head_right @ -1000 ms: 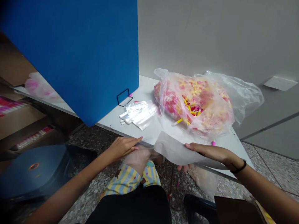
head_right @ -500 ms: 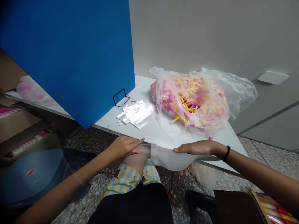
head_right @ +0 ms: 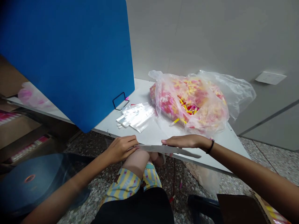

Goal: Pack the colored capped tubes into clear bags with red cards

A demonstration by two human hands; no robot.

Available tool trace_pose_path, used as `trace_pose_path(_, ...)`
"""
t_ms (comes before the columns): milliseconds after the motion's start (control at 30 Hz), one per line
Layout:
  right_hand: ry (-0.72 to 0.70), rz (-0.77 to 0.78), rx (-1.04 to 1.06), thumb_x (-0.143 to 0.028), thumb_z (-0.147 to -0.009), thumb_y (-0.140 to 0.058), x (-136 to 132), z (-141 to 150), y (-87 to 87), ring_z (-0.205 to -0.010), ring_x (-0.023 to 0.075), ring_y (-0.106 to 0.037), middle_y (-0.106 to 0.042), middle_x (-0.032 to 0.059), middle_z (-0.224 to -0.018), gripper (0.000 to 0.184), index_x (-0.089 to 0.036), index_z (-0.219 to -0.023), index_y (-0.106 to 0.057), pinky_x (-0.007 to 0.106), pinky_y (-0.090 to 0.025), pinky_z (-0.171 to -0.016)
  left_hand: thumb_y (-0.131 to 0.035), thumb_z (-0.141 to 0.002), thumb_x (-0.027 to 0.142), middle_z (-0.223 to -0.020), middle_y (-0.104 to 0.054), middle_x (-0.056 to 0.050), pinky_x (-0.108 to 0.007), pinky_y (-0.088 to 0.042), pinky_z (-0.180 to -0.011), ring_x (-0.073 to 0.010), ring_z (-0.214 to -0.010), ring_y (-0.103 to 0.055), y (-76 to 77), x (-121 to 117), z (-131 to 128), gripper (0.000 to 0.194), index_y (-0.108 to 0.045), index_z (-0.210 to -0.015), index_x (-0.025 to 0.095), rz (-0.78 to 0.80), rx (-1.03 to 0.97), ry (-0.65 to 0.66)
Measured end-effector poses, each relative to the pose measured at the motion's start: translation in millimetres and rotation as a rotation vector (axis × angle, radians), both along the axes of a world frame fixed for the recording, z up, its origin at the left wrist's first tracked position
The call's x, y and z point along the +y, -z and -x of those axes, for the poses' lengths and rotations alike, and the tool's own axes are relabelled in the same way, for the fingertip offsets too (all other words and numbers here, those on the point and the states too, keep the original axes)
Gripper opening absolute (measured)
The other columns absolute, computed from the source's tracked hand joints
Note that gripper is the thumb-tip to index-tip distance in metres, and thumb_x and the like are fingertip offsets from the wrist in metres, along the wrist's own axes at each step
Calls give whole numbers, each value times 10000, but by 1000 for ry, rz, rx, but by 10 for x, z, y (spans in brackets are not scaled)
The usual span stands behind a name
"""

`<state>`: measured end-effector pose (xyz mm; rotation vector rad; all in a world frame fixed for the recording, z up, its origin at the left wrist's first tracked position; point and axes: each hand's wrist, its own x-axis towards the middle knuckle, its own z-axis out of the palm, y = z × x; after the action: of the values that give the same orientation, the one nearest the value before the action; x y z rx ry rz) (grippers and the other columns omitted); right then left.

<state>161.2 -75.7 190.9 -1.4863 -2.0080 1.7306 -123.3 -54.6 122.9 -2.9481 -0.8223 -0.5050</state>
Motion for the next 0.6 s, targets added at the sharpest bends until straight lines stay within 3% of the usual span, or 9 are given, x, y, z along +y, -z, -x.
trace_pose_path(100,-48,192,-3,-527,-812,-523,31,-297,15,-872,184,-642,-652,88,-1075,467,-218,-1150,-609,287,-495,-711,-396,-918,224,-798,-593,-42,-225,-350,-551,-143,-722,-542,77,125,81,216,-584,-830,168,-206,-62,-84)
trace_pose_path(167,-24,176,40,-453,-759,-628,47,-474,108,-903,185,-628,-631,101,-1116,574,-206,-1263,-505,292,-487,-730,-428,-900,182,-813,-612,-44,-239,-377,-590,-154,-737,-539,178,234,95,169,-596,-914,173,-353,-140,-119)
trace_pose_path(267,123,62,164,-359,-664,-733,52,-648,413,-926,194,-606,-646,102,-1058,642,-161,-1230,-504,289,-481,-733,-445,-880,126,-924,-643,-66,-278,-417,-660,-176,-788,-547,419,391,42,252,-565,-1094,180,-467,-186,-84)
trace_pose_path(367,469,36,252,-354,-628,-755,42,-733,862,-803,171,-622,-668,81,-969,539,-155,-1087,-555,278,-480,-678,-426,-880,113,-1030,-631,-102,-324,-438,-724,-202,-883,-562,706,464,-85,310,-540,-1157,191,-345,-63,-9)
trace_pose_path(467,770,35,253,-356,-565,-788,20,-781,1305,-675,145,-609,-670,47,-803,441,-145,-896,-587,260,-465,-607,-567,-825,282,-1220,-547,-138,-416,-429,-841,-273,-1072,-515,925,451,-233,377,-515,-1192,208,-96,48,63)
trace_pose_path(600,841,44,194,-406,-537,-789,-27,-782,1620,-604,134,-584,-642,19,-687,405,-158,-762,-562,242,-421,-529,-699,-653,513,-1435,-326,-175,-493,-297,-1024,-336,-1314,-298,1050,509,-407,782,-398,-1302,196,175,63,83)
